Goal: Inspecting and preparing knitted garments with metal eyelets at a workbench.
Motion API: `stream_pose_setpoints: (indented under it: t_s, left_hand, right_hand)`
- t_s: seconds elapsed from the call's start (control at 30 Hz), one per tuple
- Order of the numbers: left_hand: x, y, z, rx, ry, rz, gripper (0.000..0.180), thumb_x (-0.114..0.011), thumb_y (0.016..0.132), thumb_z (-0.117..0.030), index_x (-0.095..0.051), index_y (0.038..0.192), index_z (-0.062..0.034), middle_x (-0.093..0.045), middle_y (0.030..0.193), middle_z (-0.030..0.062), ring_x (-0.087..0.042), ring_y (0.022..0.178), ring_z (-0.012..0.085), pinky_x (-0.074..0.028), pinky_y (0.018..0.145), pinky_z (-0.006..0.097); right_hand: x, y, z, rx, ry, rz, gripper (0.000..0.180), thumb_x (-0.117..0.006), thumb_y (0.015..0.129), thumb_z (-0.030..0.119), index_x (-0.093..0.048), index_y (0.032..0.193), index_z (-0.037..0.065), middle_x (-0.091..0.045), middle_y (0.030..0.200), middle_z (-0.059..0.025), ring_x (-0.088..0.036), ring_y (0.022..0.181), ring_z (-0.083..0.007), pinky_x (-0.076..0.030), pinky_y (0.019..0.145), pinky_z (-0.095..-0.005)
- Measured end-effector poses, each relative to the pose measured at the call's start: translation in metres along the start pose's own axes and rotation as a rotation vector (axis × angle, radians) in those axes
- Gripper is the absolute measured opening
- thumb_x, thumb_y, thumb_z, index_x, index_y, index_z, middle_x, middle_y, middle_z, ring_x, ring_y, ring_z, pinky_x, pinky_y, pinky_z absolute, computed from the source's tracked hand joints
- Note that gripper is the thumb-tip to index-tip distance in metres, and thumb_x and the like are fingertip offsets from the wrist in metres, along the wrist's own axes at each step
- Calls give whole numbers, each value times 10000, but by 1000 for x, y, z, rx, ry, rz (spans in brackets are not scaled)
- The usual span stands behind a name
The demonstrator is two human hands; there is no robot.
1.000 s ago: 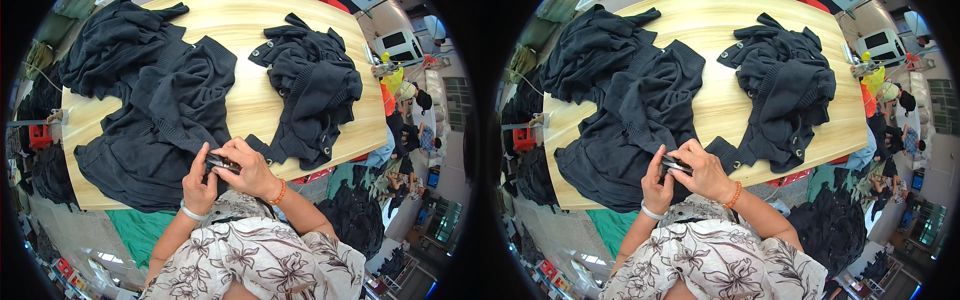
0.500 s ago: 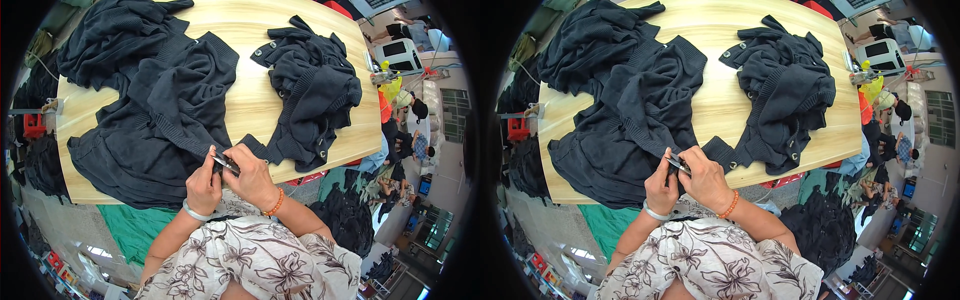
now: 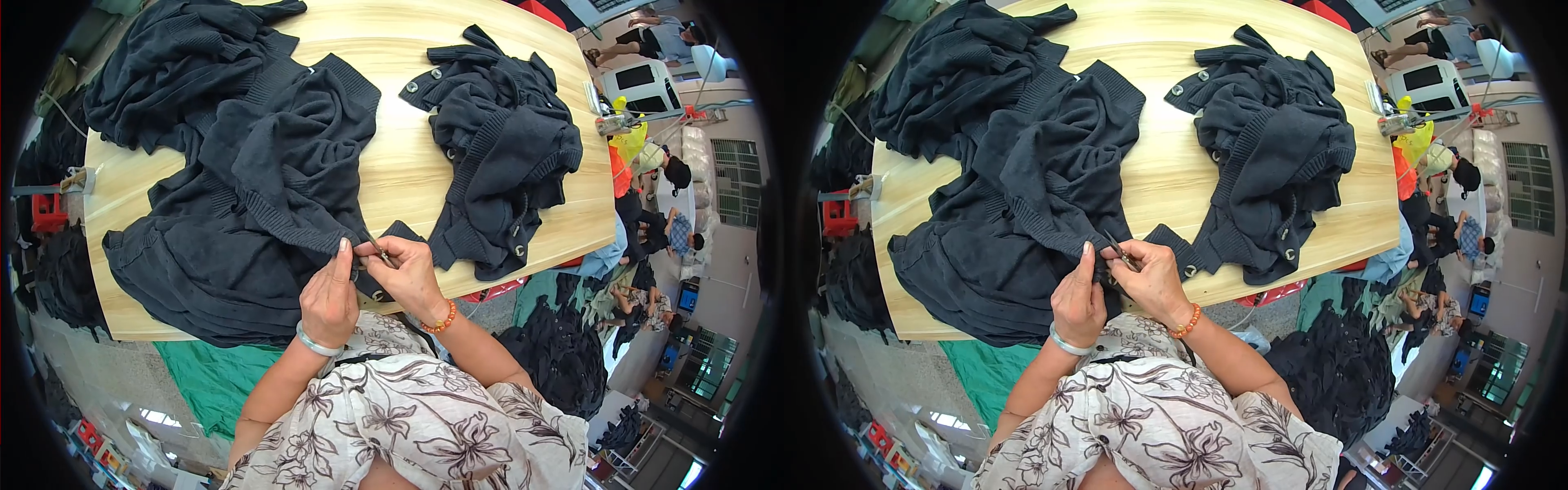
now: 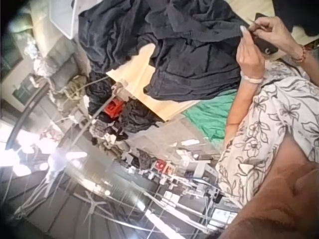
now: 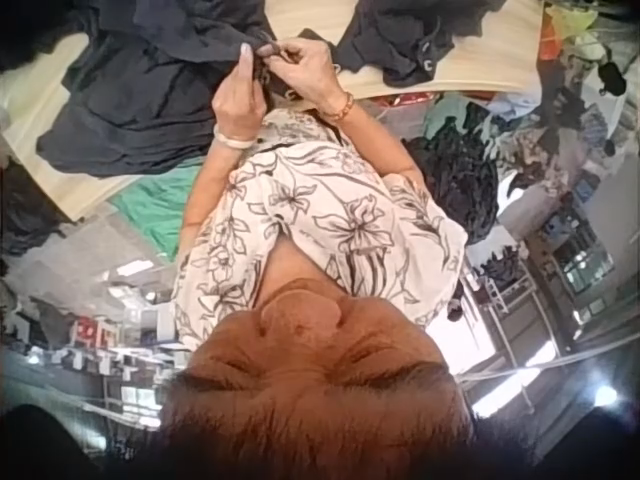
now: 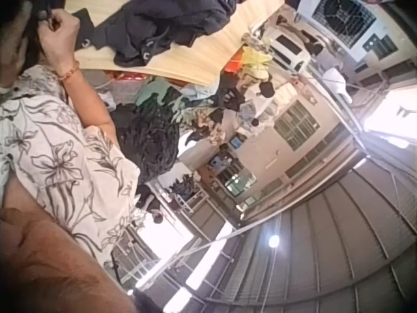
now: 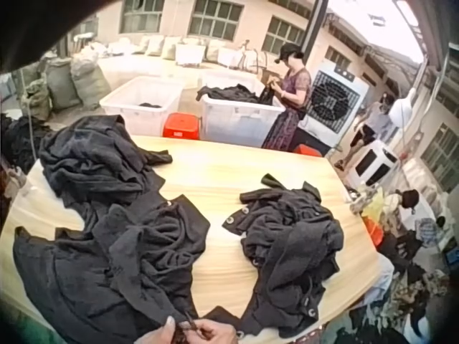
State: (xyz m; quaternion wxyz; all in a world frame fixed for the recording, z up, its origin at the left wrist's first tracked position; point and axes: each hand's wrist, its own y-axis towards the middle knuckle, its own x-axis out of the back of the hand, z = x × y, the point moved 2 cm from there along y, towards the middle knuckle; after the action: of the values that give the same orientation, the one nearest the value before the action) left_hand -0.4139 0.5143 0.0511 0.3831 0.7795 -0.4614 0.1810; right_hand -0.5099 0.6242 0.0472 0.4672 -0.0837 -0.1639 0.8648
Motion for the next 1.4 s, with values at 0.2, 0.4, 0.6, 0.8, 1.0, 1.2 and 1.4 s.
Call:
stream_pose_setpoints:
  t_s: [0.2, 0.4, 0.6, 0.8, 1.0, 1.2, 1.4]
  left_hand:
    - [5, -1, 0, 87, -53, -19, 598, -557, 717, 152, -481, 1309, 125, -648, 1103, 261, -688, 812, 337, -551, 703, 365]
    - [9, 1, 1, 162, -144, -108, 629, -560, 706, 178, -497, 1326, 89, -659, 1108, 229, -627, 615, 301, -519, 601, 329]
    - [10, -3, 3, 167, -136, -117, 624, -559, 722, 169, -493, 1335, 73, -672, 1063, 215, -649, 666, 283, -523, 632, 317]
    - [15, -8, 6, 421, -364, -69, 601, -568, 778, 129, -501, 1362, 4, -636, 844, 130, -611, 656, 156, -485, 668, 224]
    - [13, -17, 11, 586, -602, -82, 552, -548, 839, 111, -489, 1375, -3, -638, 879, 46, -557, 688, 73, -456, 671, 188]
    - [32, -8, 42, 883, -1266, -398, 474, -558, 922, 21, -436, 1379, 20, -658, 1031, 61, -658, 916, 123, -572, 767, 270]
    - [39, -33, 84, 995, -1349, -530, 418, -544, 953, -50, -428, 1354, -34, -622, 1154, 74, -636, 1006, 179, -519, 894, 351]
  right_hand:
    - [-3, 7, -4, -45, 144, -7, 171, -617, 893, 19, -673, 1036, -56, -672, 766, -10, -543, 659, 1, -424, 582, -153]
    - [4, 8, 3, -65, 163, 111, 206, -598, 925, 33, -655, 1107, -45, -685, 816, -20, -603, 756, -30, -473, 687, -162]
    - [8, 1, 23, 299, -230, 208, 244, -679, 814, -30, -682, 1057, -9, -630, 918, -61, -579, 767, -90, -466, 653, -223]
    - [4, -12, 20, 514, -366, 229, 279, -699, 683, -73, -693, 949, 9, -635, 906, -106, -645, 781, -197, -503, 644, -271]
    - [0, -14, 20, 568, -436, 104, 292, -698, 674, -85, -687, 940, 34, -634, 869, -95, -643, 725, -183, -493, 598, -258]
    - [13, 9, -12, 193, -271, 88, 156, -677, 879, 80, -667, 1002, -17, -630, 867, -27, -564, 722, -66, -456, 649, -213]
    - [-29, 12, -51, 127, -147, 374, 425, -712, 837, 82, -589, 1234, -4, -651, 1141, -74, -605, 1018, -98, -497, 871, -246]
